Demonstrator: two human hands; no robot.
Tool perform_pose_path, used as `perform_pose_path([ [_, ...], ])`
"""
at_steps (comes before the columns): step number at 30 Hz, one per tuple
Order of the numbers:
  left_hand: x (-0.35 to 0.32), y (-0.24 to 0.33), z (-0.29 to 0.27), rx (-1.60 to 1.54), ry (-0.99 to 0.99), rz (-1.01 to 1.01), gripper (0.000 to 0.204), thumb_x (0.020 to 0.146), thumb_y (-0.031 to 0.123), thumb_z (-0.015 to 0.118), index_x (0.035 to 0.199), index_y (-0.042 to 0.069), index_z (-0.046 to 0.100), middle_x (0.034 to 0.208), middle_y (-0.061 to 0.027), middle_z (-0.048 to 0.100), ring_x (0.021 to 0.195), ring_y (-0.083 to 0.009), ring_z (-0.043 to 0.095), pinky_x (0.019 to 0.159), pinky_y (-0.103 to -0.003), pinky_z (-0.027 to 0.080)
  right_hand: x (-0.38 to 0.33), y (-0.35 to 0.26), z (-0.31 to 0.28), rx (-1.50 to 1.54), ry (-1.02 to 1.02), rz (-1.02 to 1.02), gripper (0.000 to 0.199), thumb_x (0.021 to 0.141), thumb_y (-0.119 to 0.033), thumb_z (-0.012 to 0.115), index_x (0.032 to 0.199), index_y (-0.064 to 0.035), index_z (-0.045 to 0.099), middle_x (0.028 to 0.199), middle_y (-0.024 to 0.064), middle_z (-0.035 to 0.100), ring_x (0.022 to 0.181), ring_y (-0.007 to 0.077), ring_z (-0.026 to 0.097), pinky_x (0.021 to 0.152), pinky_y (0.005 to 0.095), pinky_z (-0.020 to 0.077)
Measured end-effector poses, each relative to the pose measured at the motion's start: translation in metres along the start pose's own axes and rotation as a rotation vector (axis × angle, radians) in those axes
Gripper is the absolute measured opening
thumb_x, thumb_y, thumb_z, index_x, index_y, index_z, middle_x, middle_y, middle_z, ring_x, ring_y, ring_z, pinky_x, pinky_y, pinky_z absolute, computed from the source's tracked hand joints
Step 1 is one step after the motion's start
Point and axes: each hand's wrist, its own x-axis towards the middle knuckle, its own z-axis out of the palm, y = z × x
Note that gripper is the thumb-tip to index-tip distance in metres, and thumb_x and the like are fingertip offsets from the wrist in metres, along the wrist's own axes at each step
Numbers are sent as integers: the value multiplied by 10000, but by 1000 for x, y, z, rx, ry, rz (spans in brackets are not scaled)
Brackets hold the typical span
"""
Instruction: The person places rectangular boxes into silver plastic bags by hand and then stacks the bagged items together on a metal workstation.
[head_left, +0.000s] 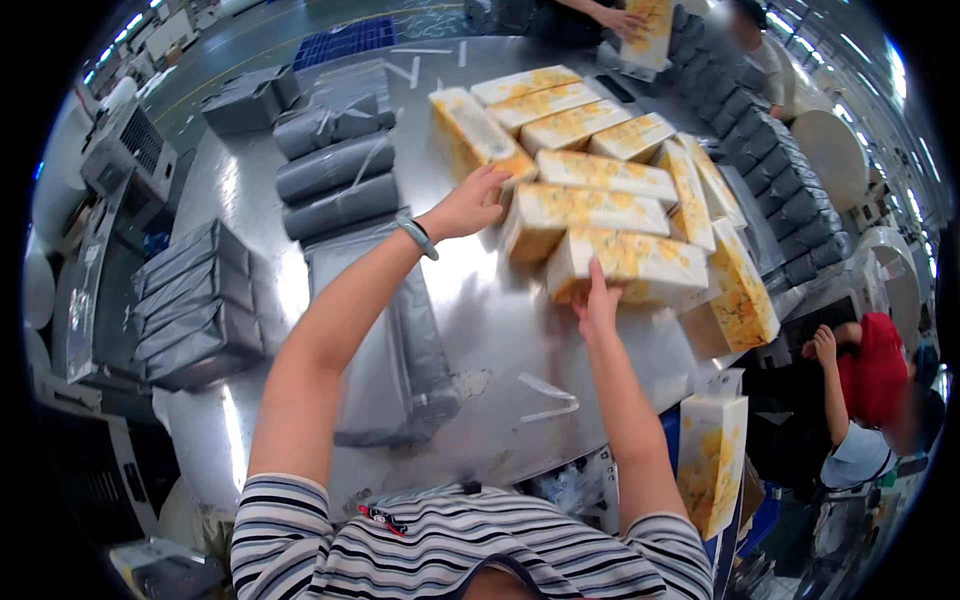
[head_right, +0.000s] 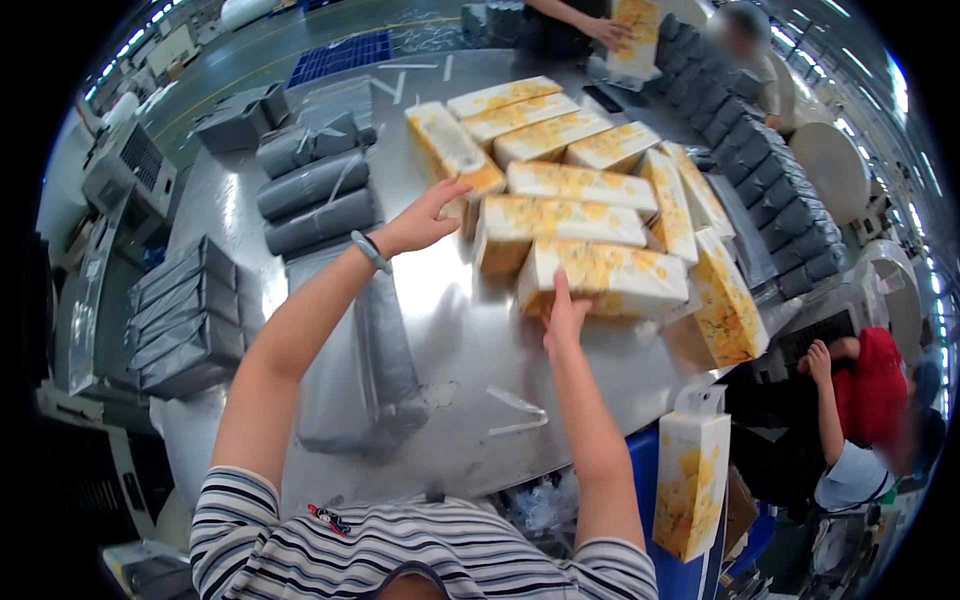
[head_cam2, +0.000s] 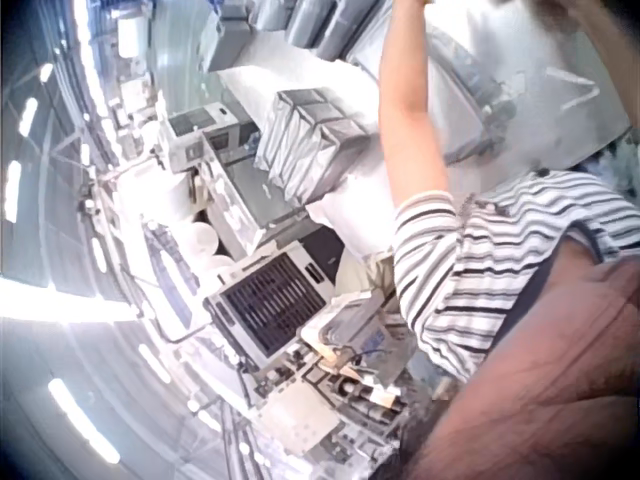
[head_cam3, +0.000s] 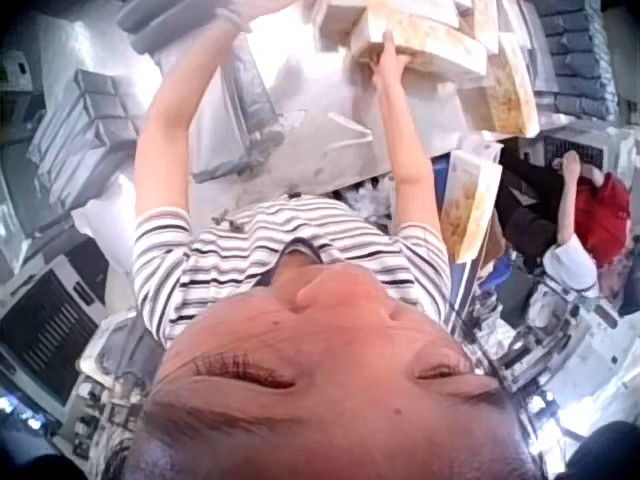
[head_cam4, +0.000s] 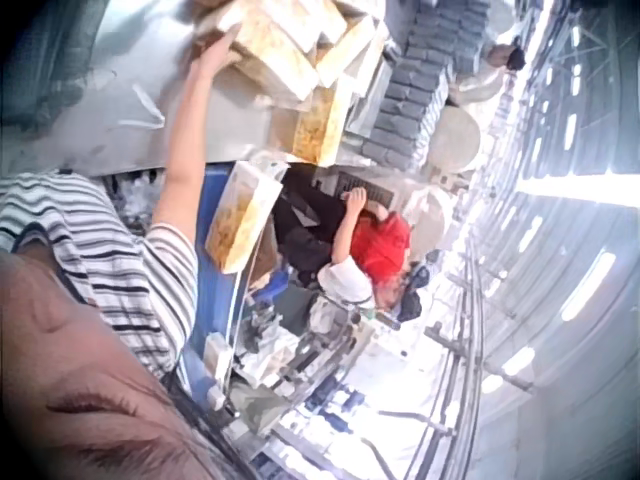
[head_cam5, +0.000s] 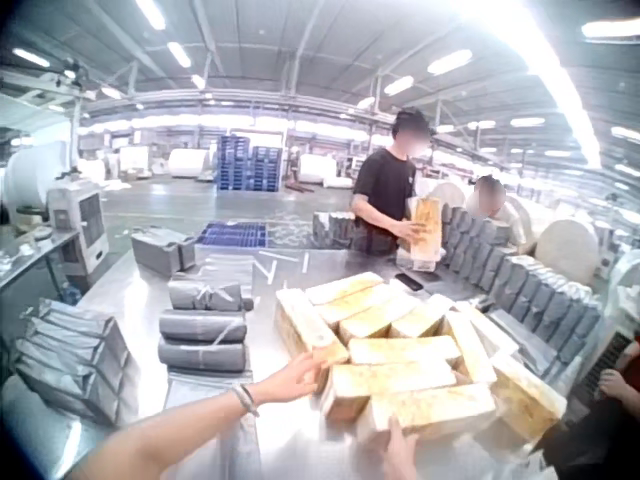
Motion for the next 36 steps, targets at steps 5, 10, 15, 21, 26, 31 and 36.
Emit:
perform_pose_path([
  [5,-130,50,-57,36,61,-41,520,854,177,556,1337,49,413,1368,-168,423,1273,-303,396,1065,-359,313,46,4,32,-85,-157,156,715,801,-334,711,1361,-150,307,1238,18,488,962,135,518,752,337,454],
  [10,-338,-8,-78,-193,450,-520,657,907,253,573,1431,18,252,1462,-152,306,1348,-238,304,1088,-356,267,-113,48,63,-282,-625,-250,398,932,-152,532,1295,-11,452,1197,70,528,1101,162,503,953,281,408],
  [15,-380,-30,33,-838,564,-755,826,899,510,514,1404,-82,235,1418,-167,347,1298,-228,350,1077,-305,265,-253,141,96,-332,-769,43,715,927,-383,516,1439,7,206,1405,149,341,1270,229,362,1068,320,261],
  [21,-407,95,-35,-399,321,-501,1002,720,344,744,1459,34,142,1376,-202,357,1266,-308,355,1071,-370,263,-332,125,62,-122,-1032,30,691,914,-267,553,1429,-3,175,1356,173,377,1223,234,405,1018,320,329],
  [26,-503,113,-141,728,-115,-381,1064,541,92,722,1463,99,192,1169,-196,457,1076,-387,452,932,-428,367,-360,134,32,-695,-1608,10,418,889,-216,578,1244,-13,495,1176,142,570,1039,247,576,881,337,455],
  [31,-541,32,-235,1021,-42,-459,966,554,-83,637,1426,115,271,1033,-173,525,974,-372,502,828,-428,422,-344,127,12,-977,-1572,-229,345,853,-264,590,1113,-38,612,1009,173,635,922,308,608,824,386,479],
  [36,-575,-39,-267,1232,-97,-812,1169,497,-126,703,1475,197,150,1255,-117,465,1173,-328,456,948,-401,432,-267,75,-15,-1156,-1257,-529,342,818,-307,614,1071,-77,631,1026,159,633,967,302,594,855,400,467],
])
